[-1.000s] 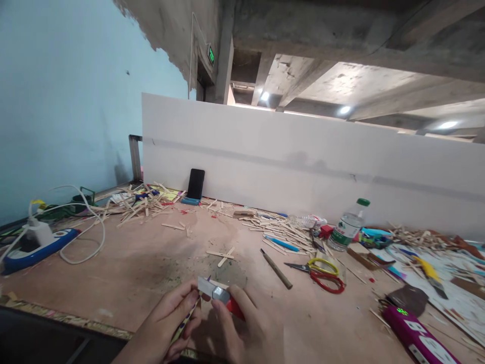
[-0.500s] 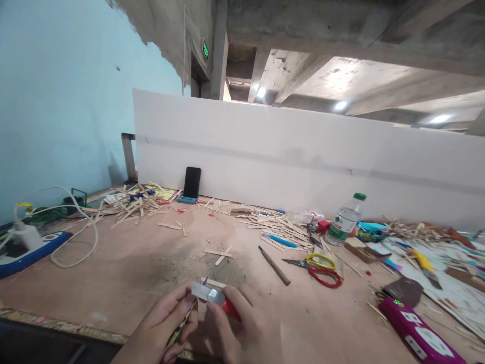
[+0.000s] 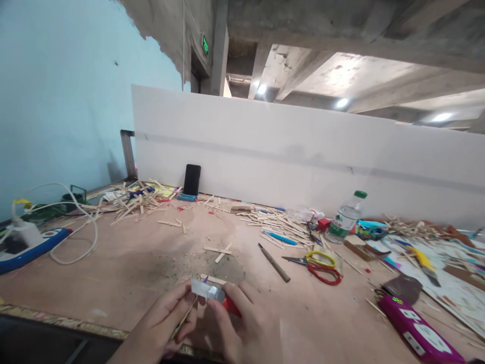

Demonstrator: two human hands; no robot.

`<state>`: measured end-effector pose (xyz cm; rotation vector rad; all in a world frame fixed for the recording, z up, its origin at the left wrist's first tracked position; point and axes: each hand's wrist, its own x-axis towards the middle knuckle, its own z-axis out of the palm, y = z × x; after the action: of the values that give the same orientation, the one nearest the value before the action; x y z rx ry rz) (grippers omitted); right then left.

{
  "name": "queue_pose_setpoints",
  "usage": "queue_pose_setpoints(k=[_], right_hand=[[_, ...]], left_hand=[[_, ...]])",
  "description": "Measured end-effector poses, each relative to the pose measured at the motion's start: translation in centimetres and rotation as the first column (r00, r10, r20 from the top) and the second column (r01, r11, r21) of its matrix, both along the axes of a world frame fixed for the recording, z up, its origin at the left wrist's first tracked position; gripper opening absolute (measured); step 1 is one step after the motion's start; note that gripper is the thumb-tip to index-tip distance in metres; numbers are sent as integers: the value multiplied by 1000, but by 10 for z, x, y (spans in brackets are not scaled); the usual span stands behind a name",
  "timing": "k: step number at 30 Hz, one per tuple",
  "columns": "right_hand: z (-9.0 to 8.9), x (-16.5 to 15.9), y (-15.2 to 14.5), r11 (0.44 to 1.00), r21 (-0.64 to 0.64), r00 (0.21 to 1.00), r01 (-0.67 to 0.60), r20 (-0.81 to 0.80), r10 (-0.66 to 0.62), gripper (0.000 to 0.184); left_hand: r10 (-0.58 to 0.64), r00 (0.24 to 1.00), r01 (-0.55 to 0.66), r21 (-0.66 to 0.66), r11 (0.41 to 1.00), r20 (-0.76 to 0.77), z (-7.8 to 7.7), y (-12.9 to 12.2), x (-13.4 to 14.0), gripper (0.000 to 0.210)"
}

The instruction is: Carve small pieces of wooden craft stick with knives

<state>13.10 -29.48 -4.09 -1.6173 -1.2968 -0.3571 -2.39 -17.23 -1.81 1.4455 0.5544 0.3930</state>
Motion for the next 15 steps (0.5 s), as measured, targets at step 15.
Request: queue_pose_setpoints(k=[15], right_hand=[[2,0,0,999,28,994,37,102,-40,29]], left_hand=[[13,1000,-13,15,1000,-1,-7,1,1,89]])
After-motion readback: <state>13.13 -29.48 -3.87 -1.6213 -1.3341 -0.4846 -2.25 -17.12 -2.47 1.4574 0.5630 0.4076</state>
